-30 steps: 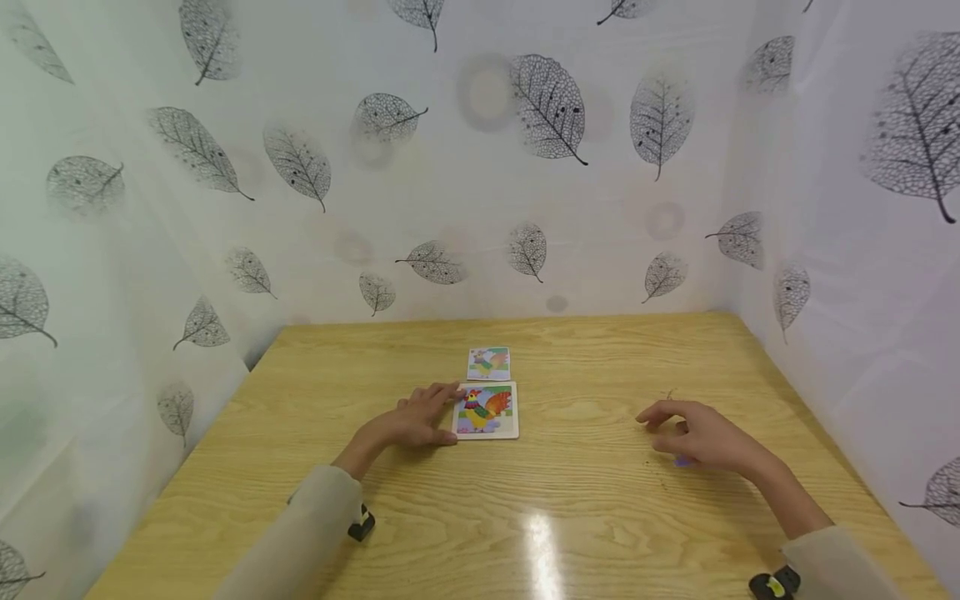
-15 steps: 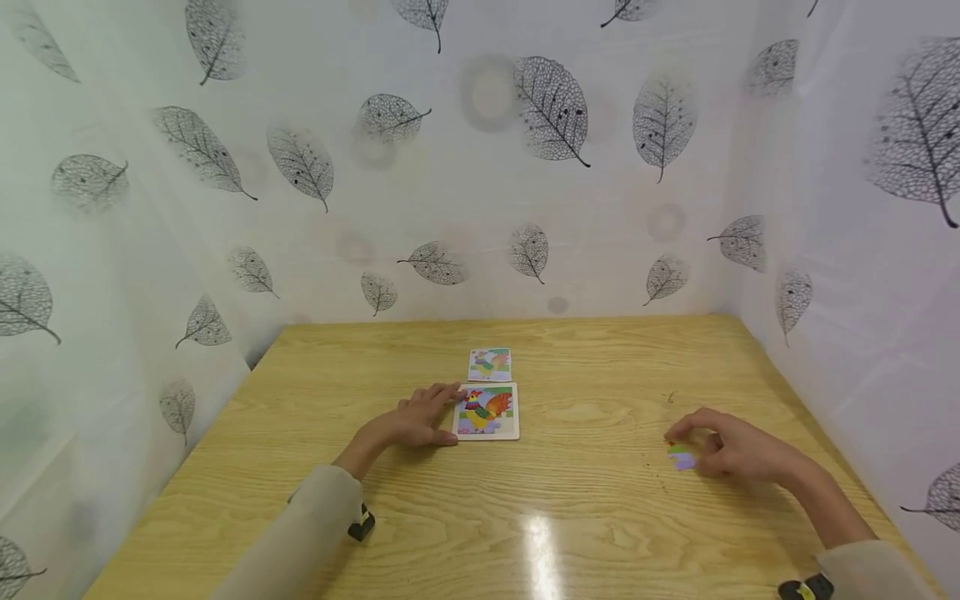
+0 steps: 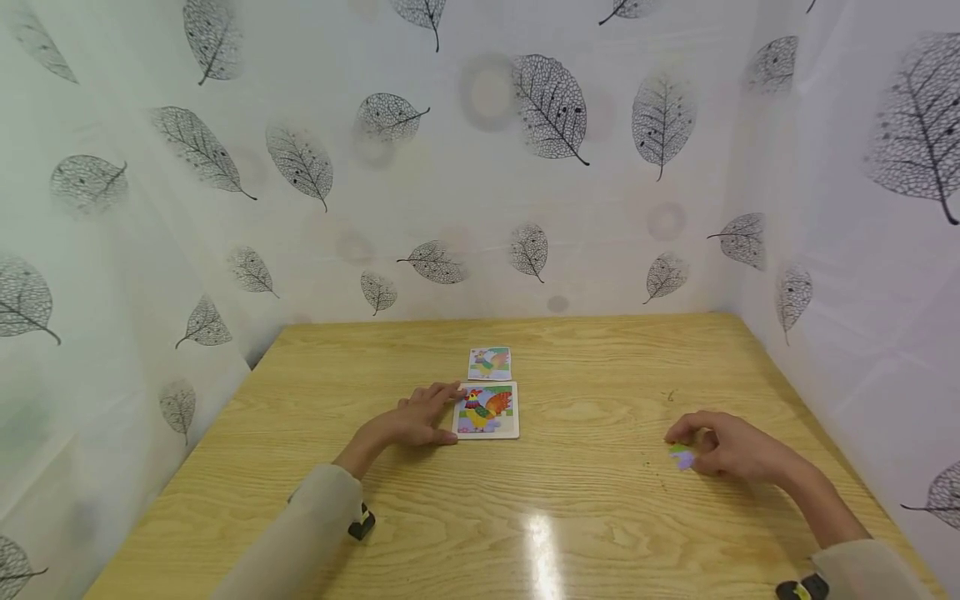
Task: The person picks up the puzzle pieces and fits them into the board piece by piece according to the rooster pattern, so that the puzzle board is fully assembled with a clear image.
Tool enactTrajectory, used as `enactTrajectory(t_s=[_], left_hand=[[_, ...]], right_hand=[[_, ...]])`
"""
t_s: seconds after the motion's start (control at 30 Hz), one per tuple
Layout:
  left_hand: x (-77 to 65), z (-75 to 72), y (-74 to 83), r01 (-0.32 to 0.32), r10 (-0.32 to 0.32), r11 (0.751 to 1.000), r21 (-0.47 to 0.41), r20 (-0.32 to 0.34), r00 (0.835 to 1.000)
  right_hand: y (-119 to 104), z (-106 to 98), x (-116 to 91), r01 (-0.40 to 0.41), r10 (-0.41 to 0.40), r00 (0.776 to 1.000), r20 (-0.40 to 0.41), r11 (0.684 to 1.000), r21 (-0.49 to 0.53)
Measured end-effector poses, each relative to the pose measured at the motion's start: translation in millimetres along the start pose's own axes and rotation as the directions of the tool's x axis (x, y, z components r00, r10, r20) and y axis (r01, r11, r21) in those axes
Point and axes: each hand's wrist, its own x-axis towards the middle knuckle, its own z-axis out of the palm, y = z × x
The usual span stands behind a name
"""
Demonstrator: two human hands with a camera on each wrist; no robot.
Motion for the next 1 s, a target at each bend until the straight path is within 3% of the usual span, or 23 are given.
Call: enactTrajectory(t_s=[0.2, 0.5, 1.0], left_hand=[[-0.9, 0.8, 0.5, -0.003, 0.003, 1.0, 0.011, 0.005, 1.0], [1.5, 2.4, -1.0, 0.01, -0.01, 1.0, 0.01, 0.01, 1.0], [3.0, 2.9, -0.6, 0.021, -0.02, 1.0, 0.006, -0.005, 1.0]], right_hand=[[-3, 3, 4, 0.013, -0.015, 0.999, -0.034, 0.997, -0.073], [-22, 11, 21, -0.025, 0.025, 1.0, -0.002, 0.998, 0.053], [-49, 35, 70, -0.002, 0.003, 1.0, -0.012, 0.999, 0.042]])
